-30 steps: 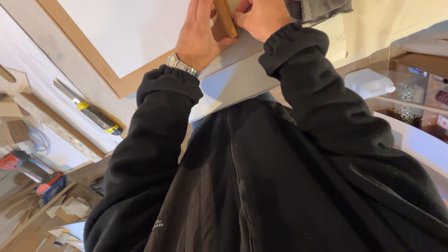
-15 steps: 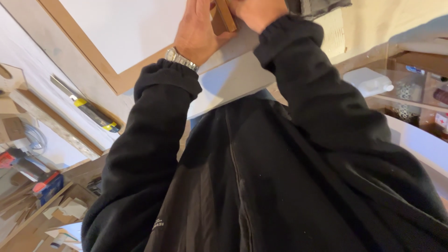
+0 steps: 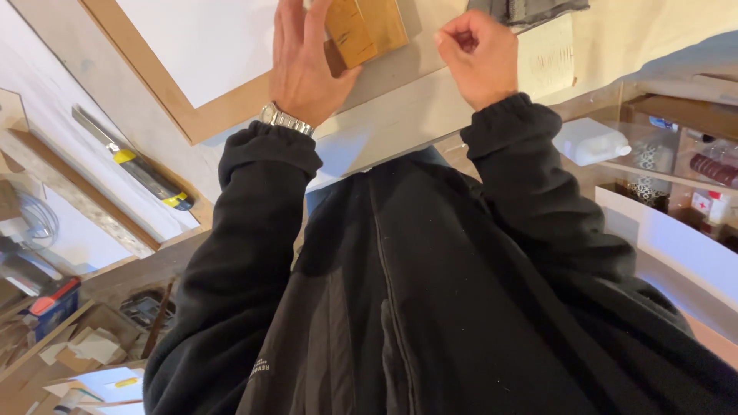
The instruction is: Applying and sealing adhesive tape to the back of a picture frame.
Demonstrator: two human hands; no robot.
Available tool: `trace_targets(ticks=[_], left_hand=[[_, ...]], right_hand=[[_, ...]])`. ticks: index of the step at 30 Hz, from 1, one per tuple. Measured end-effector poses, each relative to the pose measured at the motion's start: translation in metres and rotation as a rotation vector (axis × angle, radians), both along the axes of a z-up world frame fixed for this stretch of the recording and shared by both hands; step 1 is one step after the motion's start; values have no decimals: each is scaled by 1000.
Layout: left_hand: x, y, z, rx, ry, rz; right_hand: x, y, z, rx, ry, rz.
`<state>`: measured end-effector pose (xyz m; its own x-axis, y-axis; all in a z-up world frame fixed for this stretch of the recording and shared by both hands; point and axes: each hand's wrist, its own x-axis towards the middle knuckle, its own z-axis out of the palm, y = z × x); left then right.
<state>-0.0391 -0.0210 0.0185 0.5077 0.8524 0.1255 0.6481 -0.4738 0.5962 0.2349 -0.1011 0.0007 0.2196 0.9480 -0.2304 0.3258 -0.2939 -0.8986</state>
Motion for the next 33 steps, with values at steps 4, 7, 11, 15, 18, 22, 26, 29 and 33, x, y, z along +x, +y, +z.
trace_targets(ticks=[4, 7, 11, 15, 18, 22, 26, 29, 33], left_hand=[[-1, 2, -2, 31, 111, -8], [4, 7, 11, -2, 86, -24], [10, 9, 11, -30, 85, 13], [23, 8, 9, -30, 78, 2], [33, 7, 3, -32, 81, -2], [41, 5, 1, -77, 82, 14], [40, 6, -5, -72, 73, 3], [39, 2, -5, -80, 3, 18], [29, 8, 3, 42, 130, 30]], right_hand=[[-11, 1, 14, 142, -34, 136], [-17, 5, 17, 222, -76, 248], [-21, 3, 13, 250, -77, 288], [-24, 8, 17, 261, -73, 295], [-24, 12, 18, 247, -63, 308], [-21, 15, 19, 201, -37, 329], [-17, 19, 27, 199, -53, 353], [-17, 23, 42, 197, -93, 369], [-6, 17, 42, 215, -252, 405]])
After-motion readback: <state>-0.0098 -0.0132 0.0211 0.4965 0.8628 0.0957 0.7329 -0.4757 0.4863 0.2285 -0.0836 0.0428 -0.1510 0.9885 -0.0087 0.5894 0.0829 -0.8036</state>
